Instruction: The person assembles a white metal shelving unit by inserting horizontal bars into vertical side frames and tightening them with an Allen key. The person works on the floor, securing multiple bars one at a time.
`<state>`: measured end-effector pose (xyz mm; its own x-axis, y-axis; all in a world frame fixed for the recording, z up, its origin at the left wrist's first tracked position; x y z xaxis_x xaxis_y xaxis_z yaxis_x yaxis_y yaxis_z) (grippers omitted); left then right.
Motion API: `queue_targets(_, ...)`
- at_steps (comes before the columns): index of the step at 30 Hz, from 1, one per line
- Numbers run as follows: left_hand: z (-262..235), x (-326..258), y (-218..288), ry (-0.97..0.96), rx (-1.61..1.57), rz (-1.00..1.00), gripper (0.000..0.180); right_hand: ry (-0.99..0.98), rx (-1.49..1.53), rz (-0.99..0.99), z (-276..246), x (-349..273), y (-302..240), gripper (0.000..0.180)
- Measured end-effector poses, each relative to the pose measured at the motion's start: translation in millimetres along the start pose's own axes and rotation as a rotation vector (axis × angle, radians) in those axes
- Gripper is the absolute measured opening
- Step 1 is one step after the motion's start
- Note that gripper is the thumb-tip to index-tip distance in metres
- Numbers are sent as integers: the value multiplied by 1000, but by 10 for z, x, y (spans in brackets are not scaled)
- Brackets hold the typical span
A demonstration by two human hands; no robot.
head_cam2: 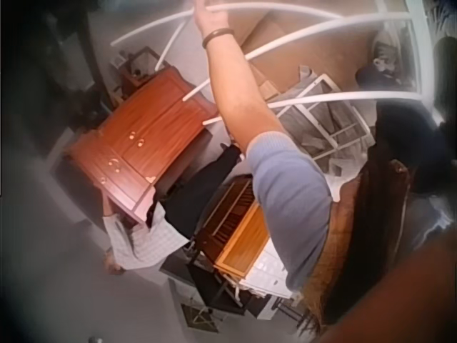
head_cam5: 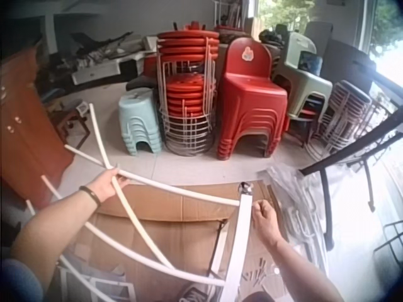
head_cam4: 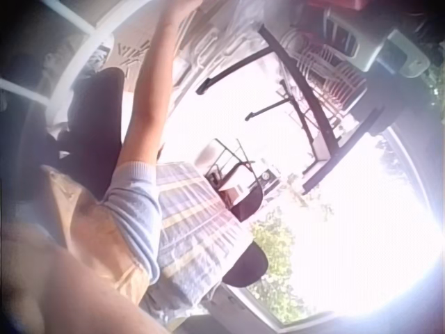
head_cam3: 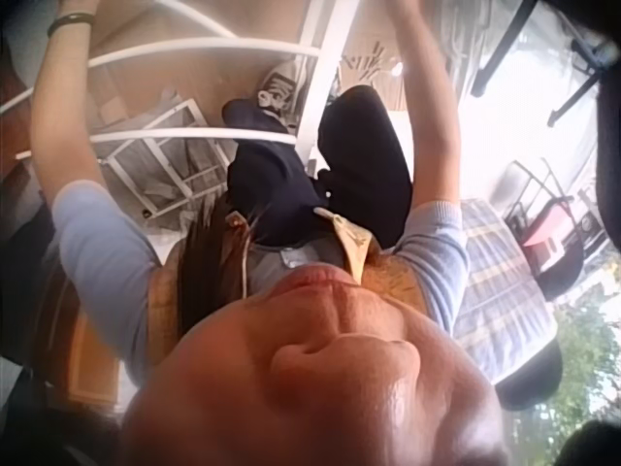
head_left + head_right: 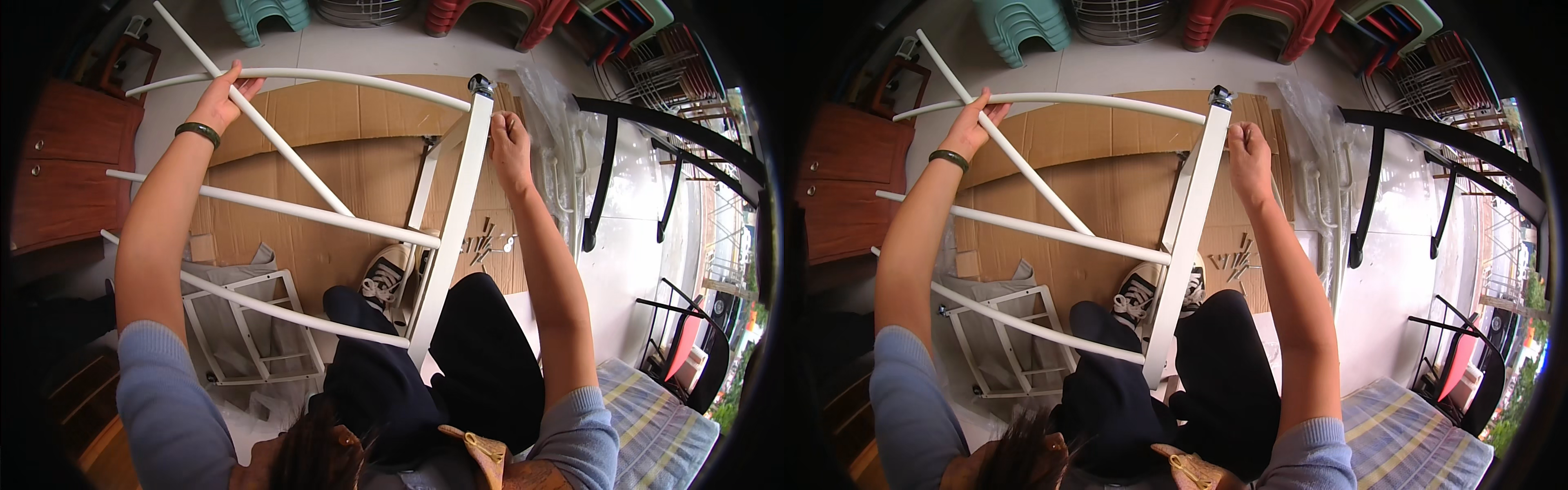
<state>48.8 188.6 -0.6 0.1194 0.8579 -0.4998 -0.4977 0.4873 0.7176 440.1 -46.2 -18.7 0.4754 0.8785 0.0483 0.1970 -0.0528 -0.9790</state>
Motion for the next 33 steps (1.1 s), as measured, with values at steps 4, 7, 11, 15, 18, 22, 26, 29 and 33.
queue_targets(4, 0, 3, -15, -1, 6, 7, 19, 2, -68, 18, -26, 88, 70, 30)
queue_targets(7, -31, 23, -7, 5, 0, 8, 19, -60, 10, 99, -30, 92, -14, 31)
queue_targets(11, -24, 20, -16, 7, -3, 3, 18, -20, 130, 198, -39, 26, -143, 25)
queue_targets(15, 6, 3, -14, 13, 0, 9, 19, -135, 261, 179, -113, -25, -209, 17)
queue_targets(18, 5, 2, 4, 20, -2, 11, 19, -143, 230, 182, -109, -21, -242, 14)
queue_targets(22, 25, 1, -10, 20, -7, 11, 18, -115, 14, 65, -107, 58, -134, 23)
queue_targets(26, 12, -8, -29, 26, -3, 8, 18, -11, -227, 5, -47, 67, -121, 36)
queue_targets(29, 13, 2, -24, 13, 13, 7, 18, -9, -105, 123, -26, 130, -105, 39)
queue_targets(33, -9, 22, -29, 20, 9, 3, 18, -72, 121, 268, -48, 40, -247, 36)
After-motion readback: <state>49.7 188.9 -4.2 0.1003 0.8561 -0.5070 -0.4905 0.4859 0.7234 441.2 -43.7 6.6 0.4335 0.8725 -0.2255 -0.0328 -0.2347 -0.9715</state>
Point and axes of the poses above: each hand's wrist, its own x-axis towards the middle knuckle, its own z-axis out of the palm, y = z × x, the point moved 1 cm from there along x, towards the middle knuckle
